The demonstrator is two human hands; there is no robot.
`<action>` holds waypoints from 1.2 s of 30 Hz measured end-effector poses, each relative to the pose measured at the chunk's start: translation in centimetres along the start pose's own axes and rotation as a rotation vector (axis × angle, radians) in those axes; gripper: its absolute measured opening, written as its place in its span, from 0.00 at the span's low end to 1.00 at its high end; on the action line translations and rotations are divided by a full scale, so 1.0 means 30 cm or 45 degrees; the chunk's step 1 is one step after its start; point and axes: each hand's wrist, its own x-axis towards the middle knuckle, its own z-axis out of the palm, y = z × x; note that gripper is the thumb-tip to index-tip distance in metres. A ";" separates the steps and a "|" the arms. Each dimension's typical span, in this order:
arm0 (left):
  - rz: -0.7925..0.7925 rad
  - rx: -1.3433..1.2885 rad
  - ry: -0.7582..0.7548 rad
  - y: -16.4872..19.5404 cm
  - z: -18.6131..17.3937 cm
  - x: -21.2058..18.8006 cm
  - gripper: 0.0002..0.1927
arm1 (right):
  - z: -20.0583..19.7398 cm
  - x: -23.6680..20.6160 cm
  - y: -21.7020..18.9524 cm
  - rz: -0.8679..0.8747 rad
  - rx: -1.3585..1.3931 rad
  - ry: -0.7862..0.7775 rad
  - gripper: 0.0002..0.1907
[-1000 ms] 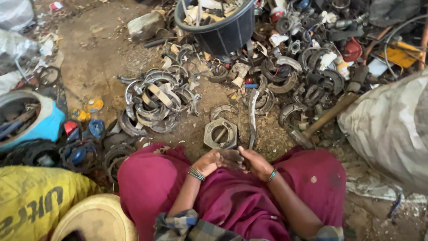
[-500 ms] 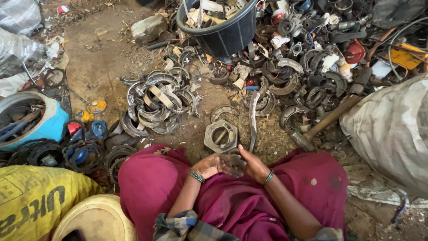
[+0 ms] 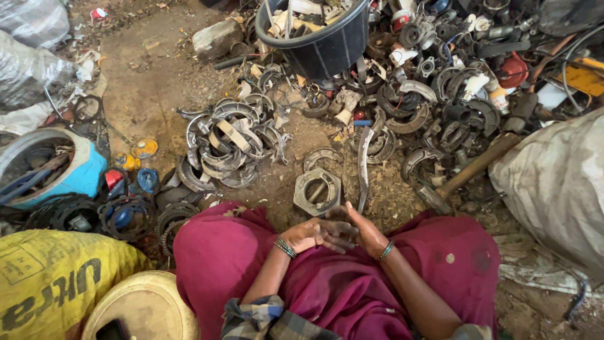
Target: The person sits on the ground in a scrap yard holding a hexagonal brake shoe assembly and repeatedly scrapes its lining with a curved blade, repositioning the part between strokes. They then set it aside and turn a carburetor-like metal part over in their hands while working on it.
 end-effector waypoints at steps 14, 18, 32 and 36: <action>0.053 -0.007 0.167 -0.148 -0.175 -0.051 0.36 | -0.025 0.030 0.031 -0.088 -0.045 -0.017 0.28; -0.050 0.163 0.140 -0.072 -0.079 -0.030 0.36 | -0.019 0.014 0.019 -0.043 -0.222 0.002 0.24; -0.105 0.041 0.030 -0.048 -0.060 -0.023 0.34 | 0.002 0.048 0.056 0.081 -0.265 0.191 0.29; -0.104 0.138 0.048 -0.018 -0.043 -0.018 0.33 | -0.030 0.056 0.085 0.126 -0.120 0.182 0.26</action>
